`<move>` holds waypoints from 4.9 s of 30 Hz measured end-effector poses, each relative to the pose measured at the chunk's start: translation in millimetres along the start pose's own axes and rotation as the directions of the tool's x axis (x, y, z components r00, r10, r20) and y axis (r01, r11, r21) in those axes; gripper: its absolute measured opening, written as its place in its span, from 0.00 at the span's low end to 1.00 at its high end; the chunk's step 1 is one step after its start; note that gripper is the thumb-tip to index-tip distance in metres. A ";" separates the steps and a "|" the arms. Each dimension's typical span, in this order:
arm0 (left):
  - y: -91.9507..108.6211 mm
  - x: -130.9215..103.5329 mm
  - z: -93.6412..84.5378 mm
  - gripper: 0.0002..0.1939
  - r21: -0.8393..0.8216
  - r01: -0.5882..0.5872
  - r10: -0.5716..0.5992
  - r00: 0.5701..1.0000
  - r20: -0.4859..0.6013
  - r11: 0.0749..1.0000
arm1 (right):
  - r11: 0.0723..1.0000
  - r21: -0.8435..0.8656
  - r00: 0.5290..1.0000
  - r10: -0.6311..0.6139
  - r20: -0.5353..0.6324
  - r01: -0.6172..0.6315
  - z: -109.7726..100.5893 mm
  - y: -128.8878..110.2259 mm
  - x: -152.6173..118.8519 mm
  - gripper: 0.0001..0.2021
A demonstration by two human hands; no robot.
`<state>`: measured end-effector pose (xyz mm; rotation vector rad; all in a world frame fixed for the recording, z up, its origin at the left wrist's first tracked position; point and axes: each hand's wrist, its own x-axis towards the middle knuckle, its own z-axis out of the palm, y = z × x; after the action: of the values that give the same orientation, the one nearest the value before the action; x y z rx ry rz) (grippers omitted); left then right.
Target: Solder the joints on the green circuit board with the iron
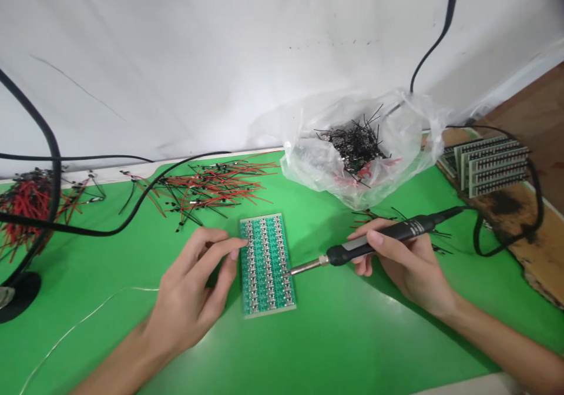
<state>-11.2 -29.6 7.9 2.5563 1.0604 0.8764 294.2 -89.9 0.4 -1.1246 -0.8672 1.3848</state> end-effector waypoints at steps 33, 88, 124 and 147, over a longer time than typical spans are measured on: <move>-0.3 -1.6 -2.6 0.11 -0.225 -0.106 0.123 0.990 0.064 0.968 | 0.990 -0.144 1.000 0.002 -0.022 -0.006 -6.4 3.9 3.0 0.07; 4.6 -2.6 -4.5 0.09 -0.123 -0.174 0.178 0.984 0.023 0.977 | 0.991 -0.136 1.000 -0.015 -0.016 0.013 -8.0 3.7 -0.6 0.07; 1.3 -8.0 -1.6 0.13 0.067 -0.328 0.317 0.939 0.135 0.942 | 0.984 -0.177 0.999 0.001 -0.036 -0.007 -8.4 5.4 -2.5 0.07; 7.0 -3.5 -5.7 0.09 0.057 -0.316 0.312 0.947 0.073 0.947 | 0.987 -0.162 1.000 -0.013 -0.001 0.013 -8.0 2.8 -3.7 0.07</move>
<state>-12.7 -37.1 13.9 2.8405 0.6849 0.8350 300.8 -94.6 -4.0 -1.2413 -0.9986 1.3206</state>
